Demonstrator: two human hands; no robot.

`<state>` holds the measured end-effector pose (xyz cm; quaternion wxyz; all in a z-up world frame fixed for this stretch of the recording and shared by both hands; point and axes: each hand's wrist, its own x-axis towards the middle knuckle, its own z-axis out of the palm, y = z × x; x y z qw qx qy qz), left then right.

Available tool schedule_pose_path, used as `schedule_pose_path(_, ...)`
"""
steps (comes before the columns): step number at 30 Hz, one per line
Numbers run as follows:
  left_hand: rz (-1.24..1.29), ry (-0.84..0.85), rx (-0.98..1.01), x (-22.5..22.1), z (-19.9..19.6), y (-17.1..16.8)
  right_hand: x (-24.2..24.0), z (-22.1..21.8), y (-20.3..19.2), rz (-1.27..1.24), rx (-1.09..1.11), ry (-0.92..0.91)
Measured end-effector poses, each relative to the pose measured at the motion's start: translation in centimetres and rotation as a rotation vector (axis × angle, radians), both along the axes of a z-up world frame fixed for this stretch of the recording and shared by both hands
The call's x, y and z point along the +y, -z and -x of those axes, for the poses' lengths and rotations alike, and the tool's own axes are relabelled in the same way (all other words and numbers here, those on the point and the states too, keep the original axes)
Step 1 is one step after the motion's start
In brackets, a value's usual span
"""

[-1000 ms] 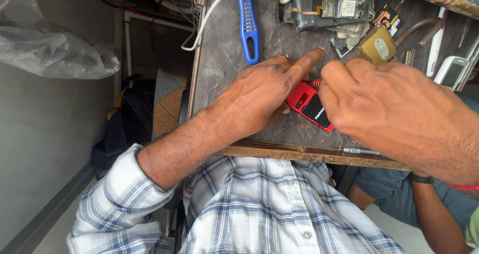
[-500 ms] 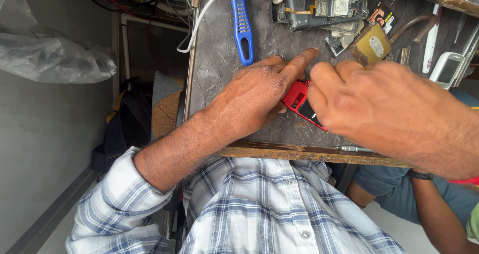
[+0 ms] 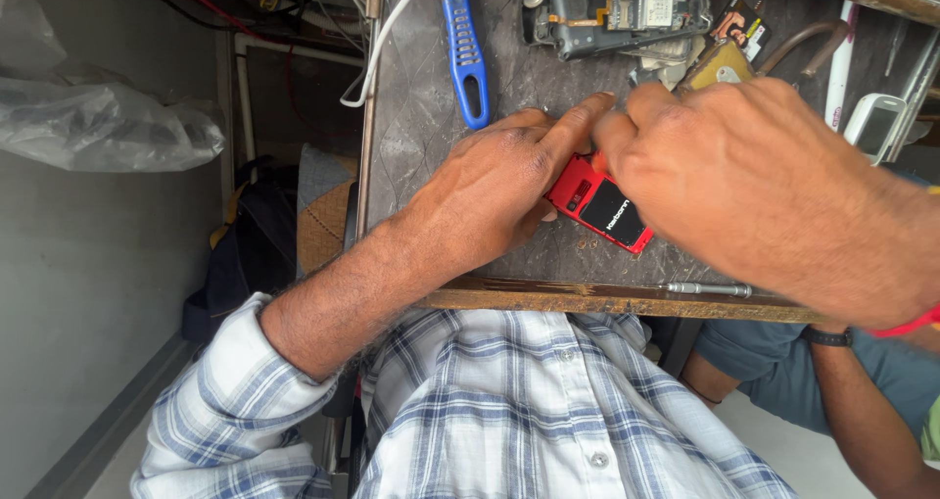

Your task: The person repairs a mobile phone by checking the display and keypad, removing the back cover and battery, and using a screwdriver to remove internal screws on a workbench.

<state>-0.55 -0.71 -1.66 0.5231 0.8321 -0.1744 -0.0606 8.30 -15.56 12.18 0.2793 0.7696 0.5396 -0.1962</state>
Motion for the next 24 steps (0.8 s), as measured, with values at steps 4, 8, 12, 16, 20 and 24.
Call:
schedule_pose_path(4, -0.004, -0.009, -0.005, 0.2, 0.0, 0.0, -0.4, -0.1, -0.7, 0.056, 0.033, -0.313)
schedule_pose_path(8, 0.032, -0.001, 0.019, 0.1, 0.0, -0.1, -1.0, 0.2, -0.1, -0.020, 0.000, -0.675)
schedule_pose_path(12, 0.046, -0.010, -0.017, 0.2, 0.1, 0.0, -1.6, 0.2, -0.2, -0.013, -0.004, -0.676)
schedule_pose_path(16, 0.036, -0.007, 0.011, 0.1, 0.1, 0.1, -1.5, 0.2, 0.3, -0.064, -0.072, -0.421)
schedule_pose_path(20, 0.028, -0.009, 0.005, -0.1, 0.0, 0.2, -1.6, 0.2, -0.1, 0.042, 0.034, -0.156)
schedule_pose_path(24, 0.006, -0.006, -0.009, 0.2, 0.1, -0.1, -1.1, -0.4, -0.1, -0.220, -0.012, -0.597)
